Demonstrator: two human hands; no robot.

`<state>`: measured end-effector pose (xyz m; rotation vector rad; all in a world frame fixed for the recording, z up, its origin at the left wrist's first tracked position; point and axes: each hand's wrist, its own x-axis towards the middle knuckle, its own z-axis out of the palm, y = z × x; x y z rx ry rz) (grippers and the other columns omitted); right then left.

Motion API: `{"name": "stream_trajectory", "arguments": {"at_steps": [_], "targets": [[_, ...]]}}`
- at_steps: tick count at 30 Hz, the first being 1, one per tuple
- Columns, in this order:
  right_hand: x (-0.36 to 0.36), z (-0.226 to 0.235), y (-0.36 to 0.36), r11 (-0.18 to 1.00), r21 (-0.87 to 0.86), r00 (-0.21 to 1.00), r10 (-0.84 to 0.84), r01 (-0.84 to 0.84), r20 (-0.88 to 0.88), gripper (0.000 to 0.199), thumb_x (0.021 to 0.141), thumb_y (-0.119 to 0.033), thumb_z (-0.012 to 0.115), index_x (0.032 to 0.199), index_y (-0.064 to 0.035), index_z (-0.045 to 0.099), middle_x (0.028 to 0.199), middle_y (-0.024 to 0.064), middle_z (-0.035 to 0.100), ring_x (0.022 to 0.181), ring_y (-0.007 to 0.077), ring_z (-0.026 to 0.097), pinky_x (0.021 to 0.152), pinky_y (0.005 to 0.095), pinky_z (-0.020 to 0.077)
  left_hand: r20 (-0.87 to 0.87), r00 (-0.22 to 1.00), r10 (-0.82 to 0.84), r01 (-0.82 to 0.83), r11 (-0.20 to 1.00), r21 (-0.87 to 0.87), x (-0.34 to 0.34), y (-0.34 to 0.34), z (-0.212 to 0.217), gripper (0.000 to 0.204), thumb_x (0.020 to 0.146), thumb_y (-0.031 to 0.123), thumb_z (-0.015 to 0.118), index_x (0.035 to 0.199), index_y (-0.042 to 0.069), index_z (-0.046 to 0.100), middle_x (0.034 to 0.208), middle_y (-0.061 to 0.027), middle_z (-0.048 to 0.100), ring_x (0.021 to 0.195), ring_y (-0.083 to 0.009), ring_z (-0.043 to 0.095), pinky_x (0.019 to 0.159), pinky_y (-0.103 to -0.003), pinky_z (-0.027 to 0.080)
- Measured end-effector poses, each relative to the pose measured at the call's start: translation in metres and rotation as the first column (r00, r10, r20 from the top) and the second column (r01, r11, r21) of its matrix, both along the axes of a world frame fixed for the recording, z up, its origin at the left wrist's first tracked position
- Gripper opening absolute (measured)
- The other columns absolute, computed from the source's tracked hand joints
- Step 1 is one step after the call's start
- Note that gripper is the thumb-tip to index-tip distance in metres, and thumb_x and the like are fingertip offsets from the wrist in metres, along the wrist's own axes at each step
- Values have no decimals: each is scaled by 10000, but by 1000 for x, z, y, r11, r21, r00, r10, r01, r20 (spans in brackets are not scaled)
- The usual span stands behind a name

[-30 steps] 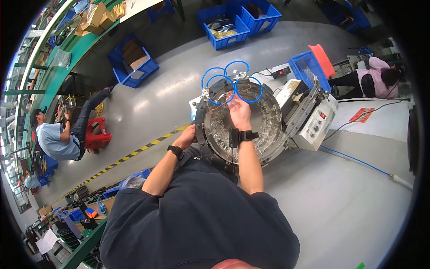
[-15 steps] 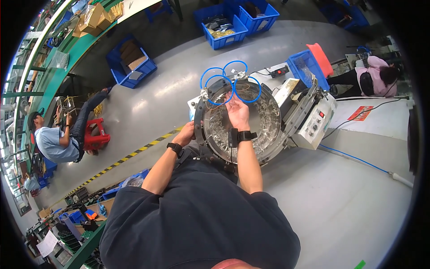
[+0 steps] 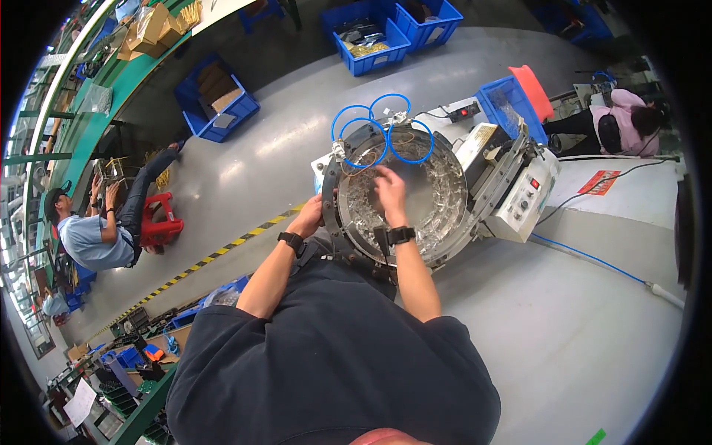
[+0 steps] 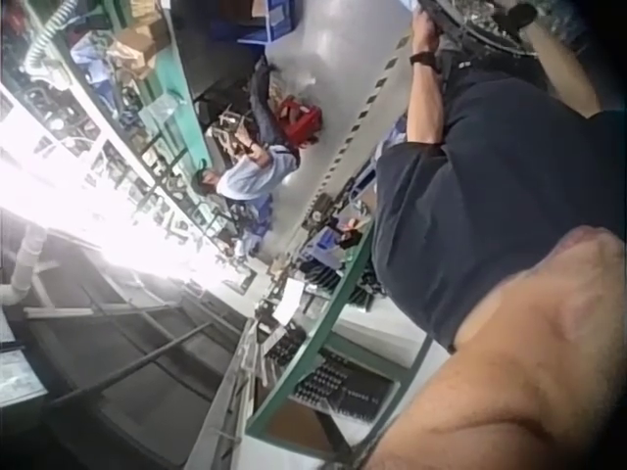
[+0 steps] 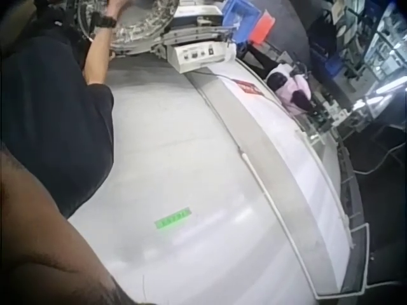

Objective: The person reaches into a vibrating bowl feeder to pick up small metal components by hand and places them onto the rotating outer track. They guide the components along the track and clear jams to ensure they enter the exit chute.

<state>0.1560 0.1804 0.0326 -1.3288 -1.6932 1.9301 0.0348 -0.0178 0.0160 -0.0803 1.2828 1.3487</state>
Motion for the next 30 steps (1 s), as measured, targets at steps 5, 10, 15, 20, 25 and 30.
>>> {"name": "stream_trajectory", "arguments": {"at_steps": [5, 10, 15, 20, 25, 30], "targets": [[-8, 16, -46, 959, 216, 981, 193, -182, -32, 266, 802, -167, 644, 1036, -57, 707, 1017, 89, 666, 937, 222, 643, 811, 362, 504, 8, 1000, 18, -18, 999, 27, -2, 7, 8, 274, 982, 195, 516, 1236, 136, 602, 816, 65, 614, 577, -43, 498, 475, -210, 350], [-12, 7, -54, 754, 615, 961, 275, -233, 27, 235, 789, -130, 670, 1008, -44, 689, 950, 132, 652, 836, 277, 650, 742, 358, 524, 28, 1000, 9, -11, 997, 77, -5, 15, 7, 212, 977, 262, 561, 1106, 122, 654, 880, 36, 654, 681, -70, 593, 572, -229, 478], [-4, 11, -55, 734, 645, 977, 185, -211, 109, 221, 779, -119, 664, 987, -49, 685, 900, 137, 633, 817, 293, 641, 731, 376, 517, -32, 999, -25, 28, 994, 101, -7, 10, 2, 199, 981, 277, 558, 1039, 116, 661, 885, 33, 658, 712, -72, 603, 613, -252, 502], [-10, 25, -61, 839, 527, 984, 176, -136, -26, 203, 781, -135, 628, 962, -62, 682, 933, 152, 627, 863, 351, 626, 756, 429, 510, -10, 1000, -19, 19, 996, 90, -4, 2, -8, 184, 976, 270, 566, 1006, 114, 661, 883, 25, 662, 735, -79, 617, 614, -250, 506], [-15, 22, -69, 836, 510, 973, 233, -200, 0, 215, 781, -134, 625, 976, -60, 676, 935, 157, 629, 864, 351, 628, 761, 433, 511, -22, 999, -35, 37, 997, 62, 3, 1, 0, 164, 972, 256, 573, 999, 123, 665, 814, 39, 641, 644, -73, 585, 544, -229, 468], [-12, 19, -67, 784, 557, 953, 299, -273, 47, 224, 779, -136, 624, 985, -59, 665, 898, 153, 636, 861, 344, 632, 750, 432, 515, -15, 990, -141, 142, 990, 15, 3, -13, -12, 153, 973, 240, 569, 1024, 139, 671, 757, 60, 620, 522, -51, 513, 434, -204, 355]]}}
